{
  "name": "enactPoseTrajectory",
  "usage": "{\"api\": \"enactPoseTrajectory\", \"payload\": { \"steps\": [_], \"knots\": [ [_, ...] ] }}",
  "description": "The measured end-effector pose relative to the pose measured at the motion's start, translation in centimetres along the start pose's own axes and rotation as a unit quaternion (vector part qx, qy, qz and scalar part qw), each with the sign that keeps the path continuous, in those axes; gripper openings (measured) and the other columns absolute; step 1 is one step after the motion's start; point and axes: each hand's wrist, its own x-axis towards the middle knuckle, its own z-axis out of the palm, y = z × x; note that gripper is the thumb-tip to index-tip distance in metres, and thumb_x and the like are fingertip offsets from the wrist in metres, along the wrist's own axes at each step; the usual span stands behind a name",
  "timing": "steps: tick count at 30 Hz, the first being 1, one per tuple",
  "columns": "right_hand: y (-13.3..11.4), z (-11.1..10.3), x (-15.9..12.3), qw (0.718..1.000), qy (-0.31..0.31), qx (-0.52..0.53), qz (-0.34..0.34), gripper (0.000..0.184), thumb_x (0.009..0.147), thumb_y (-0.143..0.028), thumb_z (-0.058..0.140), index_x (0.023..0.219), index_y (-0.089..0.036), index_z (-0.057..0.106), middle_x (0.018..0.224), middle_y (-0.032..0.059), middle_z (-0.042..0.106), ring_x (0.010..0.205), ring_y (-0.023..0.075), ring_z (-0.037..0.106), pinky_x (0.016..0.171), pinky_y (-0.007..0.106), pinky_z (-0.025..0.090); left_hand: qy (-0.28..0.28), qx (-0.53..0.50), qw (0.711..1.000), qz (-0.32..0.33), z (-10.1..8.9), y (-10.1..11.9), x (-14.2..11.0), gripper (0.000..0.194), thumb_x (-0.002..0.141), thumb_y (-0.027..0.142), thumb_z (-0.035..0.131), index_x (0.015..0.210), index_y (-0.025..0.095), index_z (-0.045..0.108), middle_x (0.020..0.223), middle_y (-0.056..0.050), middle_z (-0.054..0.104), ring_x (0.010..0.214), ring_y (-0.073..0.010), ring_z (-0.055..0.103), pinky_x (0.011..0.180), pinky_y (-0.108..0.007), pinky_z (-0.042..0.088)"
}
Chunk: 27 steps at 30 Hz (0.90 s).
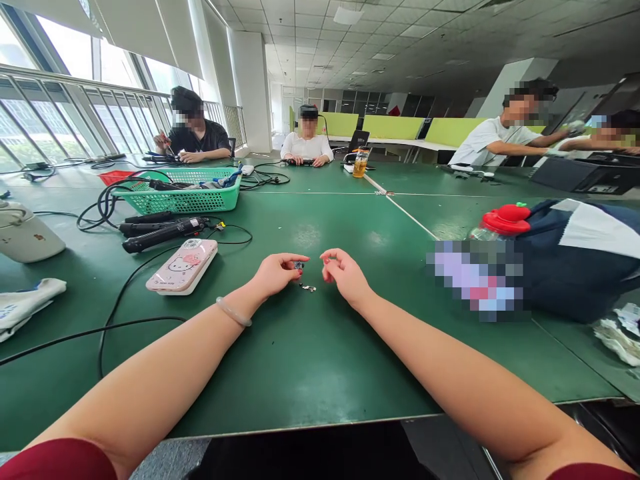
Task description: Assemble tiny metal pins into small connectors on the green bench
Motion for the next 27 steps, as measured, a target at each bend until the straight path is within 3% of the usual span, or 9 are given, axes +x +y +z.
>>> {"api": "enactPoseTrajectory", "payload": {
  "steps": [4,9,16,27],
  "knots": [
    [-0.1,-0.6,0.2,0.986,0.002,0.161,0.053,0.02,0.072,-0.03,0.051,0.09,-0.021,0.049,0.048,-0.0069,0.04,0.048,0.0106,0.037,0.052,0.024,0.031,0.007,-0.017,1.0,-0.001,-0.3,-0.2,0.1,0.043,0.058,0.016,0.061,0.101,0.016,0.066,0.056,0.004,0.049,0.056,-0.01,0.051,0.062,-0.025,0.045],
    [-0.4,-1.0,0.2,0.969,-0.002,0.242,0.053,0.025,0.065,-0.02,0.05,0.09,-0.022,0.047,0.052,-0.0071,0.033,0.049,0.0105,0.034,0.052,0.026,0.03,0.006,0.027,0.999,0.021,-0.2,-0.4,0.2,0.041,0.06,0.021,0.061,0.101,0.018,0.067,0.058,0.003,0.05,0.055,-0.0096,0.047,0.058,-0.024,0.041],
    [-0.8,-1.0,0.1,0.953,-0.047,0.296,0.044,0.033,0.054,-0.013,0.048,0.086,-0.022,0.044,0.056,-0.0065,0.035,0.049,0.0101,0.032,0.053,0.026,0.027,0.003,0.034,0.999,0.018,-0.4,-0.6,0.3,0.042,0.061,0.022,0.06,0.102,0.018,0.066,0.06,0.003,0.051,0.057,-0.0102,0.047,0.058,-0.023,0.039],
    [-0.9,-1.3,-0.4,0.948,-0.089,0.302,0.043,0.029,0.059,-0.015,0.053,0.085,-0.023,0.043,0.053,-0.0075,0.034,0.049,0.0097,0.031,0.053,0.026,0.026,0.002,0.036,0.999,0.01,-0.4,-0.2,0.2,0.043,0.061,0.026,0.06,0.102,0.018,0.066,0.06,0.002,0.053,0.056,-0.0102,0.046,0.057,-0.024,0.039]
  ]
}}
